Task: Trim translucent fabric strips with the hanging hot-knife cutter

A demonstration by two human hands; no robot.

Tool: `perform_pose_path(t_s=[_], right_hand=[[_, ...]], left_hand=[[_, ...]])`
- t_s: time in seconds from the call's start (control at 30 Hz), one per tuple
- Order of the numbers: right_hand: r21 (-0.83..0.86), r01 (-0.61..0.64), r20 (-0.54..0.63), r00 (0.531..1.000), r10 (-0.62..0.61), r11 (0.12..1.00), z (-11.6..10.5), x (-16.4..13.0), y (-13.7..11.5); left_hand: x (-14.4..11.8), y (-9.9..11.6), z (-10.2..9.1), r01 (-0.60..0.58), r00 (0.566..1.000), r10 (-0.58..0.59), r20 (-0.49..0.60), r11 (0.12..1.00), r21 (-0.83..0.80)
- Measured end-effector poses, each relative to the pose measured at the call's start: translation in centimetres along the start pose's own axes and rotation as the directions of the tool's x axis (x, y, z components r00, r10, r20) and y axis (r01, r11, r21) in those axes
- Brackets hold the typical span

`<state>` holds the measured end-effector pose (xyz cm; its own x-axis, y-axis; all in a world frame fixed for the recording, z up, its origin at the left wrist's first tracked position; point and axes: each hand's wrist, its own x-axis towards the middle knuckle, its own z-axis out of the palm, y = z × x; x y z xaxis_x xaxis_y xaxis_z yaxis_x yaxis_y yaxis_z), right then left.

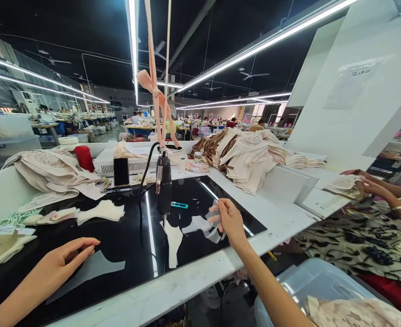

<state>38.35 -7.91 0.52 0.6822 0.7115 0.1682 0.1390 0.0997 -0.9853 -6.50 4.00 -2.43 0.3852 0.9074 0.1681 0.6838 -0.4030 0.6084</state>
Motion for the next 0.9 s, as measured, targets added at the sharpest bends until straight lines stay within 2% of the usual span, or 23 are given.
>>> perform_pose_path(t_s=[0.07,0.13,0.27,0.33,0.4,0.47,0.5,0.57,0.63,0.77,0.9], right_hand=[[0.048,0.018,0.016,1.0,-0.019,0.999,0.2,-0.6,-0.6],[0.09,0.031,0.026,0.999,-0.033,0.995,0.5,-1.1,-1.4],[0.15,0.043,0.061,0.997,-0.053,0.988,1.3,-2.4,-3.5],[0.173,0.048,0.095,0.993,-0.066,0.984,1.9,-3.2,-4.5],[0.191,0.053,0.131,0.988,-0.079,0.98,2.5,-4.2,-5.5],[0.203,0.054,0.166,0.982,-0.089,0.978,3.0,-5.3,-6.2],[0.208,0.052,0.184,0.979,-0.091,0.977,3.2,-5.8,-6.4],[0.217,0.038,0.222,0.971,-0.087,0.976,3.5,-6.8,-6.7],[0.228,0.025,0.238,0.968,-0.08,0.973,3.6,-7.6,-6.9],[0.256,0.015,0.174,0.983,-0.061,0.967,3.4,-8.4,-6.8],[0.243,-0.042,0.229,0.973,-0.015,0.969,3.6,-8.9,-6.0]], left_hand=[[-0.4,2.6,0.5,-0.036,0.998,0.037,0.047,0.999,-0.024],[-0.9,6.1,1.4,-0.085,0.988,0.093,0.126,0.994,-0.069],[-1.2,13.6,4.5,-0.172,0.937,0.231,0.262,0.958,-0.231],[-1.0,16.8,6.4,-0.14,0.922,0.244,0.301,0.934,-0.329],[-0.6,19.3,8.2,-0.036,0.904,0.219,0.367,0.894,-0.446],[-0.3,21.2,9.7,0.056,0.875,0.231,0.425,0.825,-0.563],[-0.2,21.8,10.3,0.075,0.87,0.26,0.419,0.77,-0.634],[-0.1,22.3,10.9,0.082,0.864,0.31,0.397,0.691,-0.718],[-0.1,21.8,10.8,0.052,0.869,0.331,0.368,0.678,-0.734],[0.0,18.6,8.1,-0.062,0.913,0.293,0.284,0.787,-0.614],[1.0,14.2,4.5,-0.239,0.941,0.295,0.164,0.925,-0.295]])
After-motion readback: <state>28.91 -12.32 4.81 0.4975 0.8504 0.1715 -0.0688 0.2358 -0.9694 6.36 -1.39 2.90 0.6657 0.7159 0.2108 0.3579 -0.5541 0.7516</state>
